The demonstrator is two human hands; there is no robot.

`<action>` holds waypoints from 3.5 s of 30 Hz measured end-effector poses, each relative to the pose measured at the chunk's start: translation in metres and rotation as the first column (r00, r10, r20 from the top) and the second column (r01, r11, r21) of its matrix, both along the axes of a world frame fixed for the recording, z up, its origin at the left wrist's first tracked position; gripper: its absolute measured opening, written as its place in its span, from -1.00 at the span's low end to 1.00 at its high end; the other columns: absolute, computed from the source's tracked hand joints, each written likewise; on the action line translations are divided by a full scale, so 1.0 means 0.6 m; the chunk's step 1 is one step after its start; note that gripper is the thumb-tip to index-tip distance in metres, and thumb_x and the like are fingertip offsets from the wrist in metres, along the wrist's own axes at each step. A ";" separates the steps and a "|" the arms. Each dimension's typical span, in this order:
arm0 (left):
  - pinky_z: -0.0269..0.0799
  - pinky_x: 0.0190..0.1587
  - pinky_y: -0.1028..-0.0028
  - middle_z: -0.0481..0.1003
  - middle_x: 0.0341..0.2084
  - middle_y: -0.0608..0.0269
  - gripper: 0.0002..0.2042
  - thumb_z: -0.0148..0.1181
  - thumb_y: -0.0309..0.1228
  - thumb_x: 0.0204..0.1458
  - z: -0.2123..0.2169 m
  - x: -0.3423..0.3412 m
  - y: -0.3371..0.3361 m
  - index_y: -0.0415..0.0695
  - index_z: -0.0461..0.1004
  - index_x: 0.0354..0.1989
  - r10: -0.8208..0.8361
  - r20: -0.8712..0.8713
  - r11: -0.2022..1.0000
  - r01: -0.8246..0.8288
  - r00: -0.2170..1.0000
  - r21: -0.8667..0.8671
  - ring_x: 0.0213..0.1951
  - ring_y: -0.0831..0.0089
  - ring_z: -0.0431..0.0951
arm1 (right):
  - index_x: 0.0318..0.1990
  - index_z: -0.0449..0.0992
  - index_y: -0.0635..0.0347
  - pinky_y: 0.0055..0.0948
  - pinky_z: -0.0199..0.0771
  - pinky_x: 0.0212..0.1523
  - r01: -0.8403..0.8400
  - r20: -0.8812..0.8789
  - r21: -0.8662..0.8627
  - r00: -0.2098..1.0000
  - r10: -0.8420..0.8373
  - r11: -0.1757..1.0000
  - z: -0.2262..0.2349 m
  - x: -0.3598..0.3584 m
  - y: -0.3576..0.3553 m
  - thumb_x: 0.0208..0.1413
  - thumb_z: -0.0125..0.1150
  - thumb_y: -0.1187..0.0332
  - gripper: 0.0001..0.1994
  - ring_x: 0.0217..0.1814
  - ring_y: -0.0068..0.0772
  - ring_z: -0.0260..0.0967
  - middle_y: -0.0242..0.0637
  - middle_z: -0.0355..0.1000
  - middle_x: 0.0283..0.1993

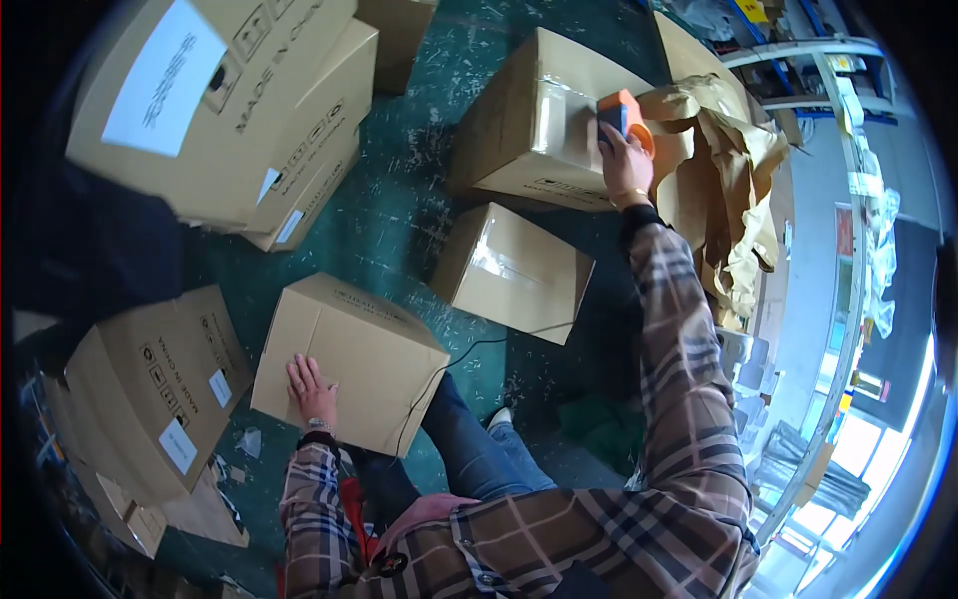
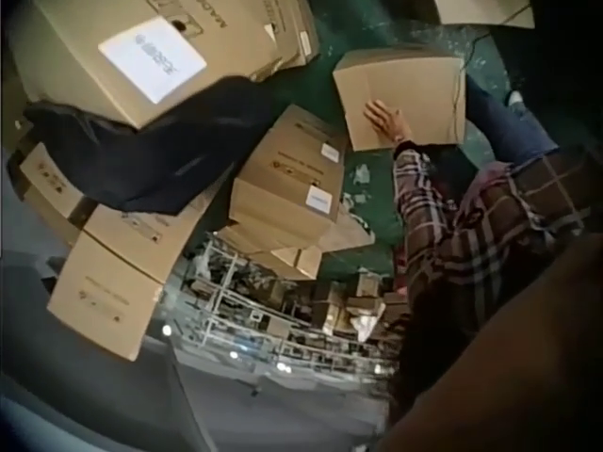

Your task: The person seals a cardboard box with a tape dispenser, moves it aside, and then unfolds and assembles a new cardboard box. After taping the bottom of the new box, they pick up a pink and white object and walk away.

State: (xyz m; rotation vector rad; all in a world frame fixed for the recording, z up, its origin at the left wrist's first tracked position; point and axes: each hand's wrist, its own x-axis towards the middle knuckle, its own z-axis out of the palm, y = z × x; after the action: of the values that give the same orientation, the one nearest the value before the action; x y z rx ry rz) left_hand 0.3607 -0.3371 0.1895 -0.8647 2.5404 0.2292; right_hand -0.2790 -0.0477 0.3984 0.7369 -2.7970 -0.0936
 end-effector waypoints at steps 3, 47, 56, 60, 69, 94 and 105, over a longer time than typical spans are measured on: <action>-0.06 0.47 -0.05 -0.17 0.54 0.08 -0.10 0.37 -0.20 0.05 0.014 0.013 -0.005 -0.07 -0.04 0.51 0.043 -0.083 0.998 -0.038 0.996 0.058 0.54 -0.04 -0.22 | 0.04 0.65 -0.21 -0.13 0.59 -0.08 -0.061 0.065 -0.235 0.995 0.078 0.970 0.036 0.114 -0.031 0.18 0.29 0.17 -0.72 -0.13 0.01 0.59 0.02 0.58 -0.14; -0.32 0.49 -0.22 -0.08 0.53 0.43 -0.39 0.00 -0.44 0.20 -0.031 0.045 -0.016 0.06 0.12 0.47 0.439 -0.364 0.893 -0.353 0.821 0.281 0.55 0.33 -0.17 | -0.26 0.70 0.13 -0.30 0.57 -0.17 -0.639 0.939 0.337 0.281 -0.198 0.692 -0.289 0.901 -0.944 -0.14 0.34 -0.08 -0.54 -0.26 -0.28 0.59 -0.19 0.63 -0.23; -0.34 0.49 -0.23 0.19 0.42 0.37 -0.44 0.08 -0.36 0.18 -0.028 0.049 -0.013 0.07 0.26 0.40 0.419 -0.342 0.895 -0.320 0.841 0.309 0.53 0.27 -0.10 | -0.04 0.65 0.17 -0.25 0.60 -0.11 -0.574 0.892 -0.176 0.252 0.376 0.800 -0.208 0.872 -0.648 -0.13 0.43 0.07 -0.50 -0.19 -0.12 0.63 0.00 0.62 -0.18; -0.33 0.48 -0.23 0.17 0.43 0.38 -0.44 0.10 -0.30 0.16 -0.007 0.044 0.049 0.08 0.28 0.39 0.437 -0.287 0.857 -0.297 0.852 0.421 0.53 0.27 -0.11 | 0.12 0.56 0.03 -0.15 0.61 -0.11 -0.565 0.739 -0.296 0.376 0.560 0.770 -0.229 0.911 -0.564 -0.21 0.45 0.07 -0.36 -0.22 0.10 0.58 0.08 0.54 -0.21; -0.28 0.49 -0.18 0.10 0.47 0.43 -0.47 0.25 -0.14 0.04 0.027 0.028 0.265 0.04 0.45 0.23 0.337 -0.298 0.925 -0.255 0.893 0.282 0.53 0.27 -0.10 | 0.18 0.52 -0.08 -0.09 0.61 -0.12 -0.568 0.568 -0.418 0.446 0.692 0.709 -0.270 0.928 -0.512 -0.22 0.45 0.08 -0.33 -0.22 0.17 0.54 0.06 0.50 -0.21; 0.07 0.45 0.10 0.18 0.42 0.11 -0.58 -0.21 -0.30 0.37 -0.024 0.073 -0.071 -0.04 0.26 0.36 0.246 -0.734 0.967 -0.214 0.633 0.140 0.44 0.05 0.13 | 0.20 0.49 -0.23 -0.06 0.62 -0.12 -0.515 0.660 -0.397 0.415 0.626 0.760 -0.279 0.920 -0.361 -0.27 0.48 0.05 -0.29 -0.17 0.14 0.55 0.03 0.46 -0.14; -0.13 0.52 0.15 -0.01 0.53 0.38 -0.49 -0.18 -0.24 0.36 -0.070 0.071 -0.065 0.08 0.11 0.49 0.067 -0.433 0.991 -0.110 0.899 -0.076 0.53 0.27 -0.06 | 0.23 0.46 -0.30 -0.06 0.62 -0.18 -0.501 0.753 -0.283 0.412 0.513 0.818 -0.247 0.914 -0.138 -0.26 0.49 0.10 -0.27 -0.25 0.11 0.55 -0.04 0.41 -0.13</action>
State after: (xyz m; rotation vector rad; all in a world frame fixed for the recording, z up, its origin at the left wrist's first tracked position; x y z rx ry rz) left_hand 0.4032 -0.3760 0.1475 -1.0688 2.9435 0.3601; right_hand 0.2692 -0.1304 0.2503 2.0572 -3.1362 0.5221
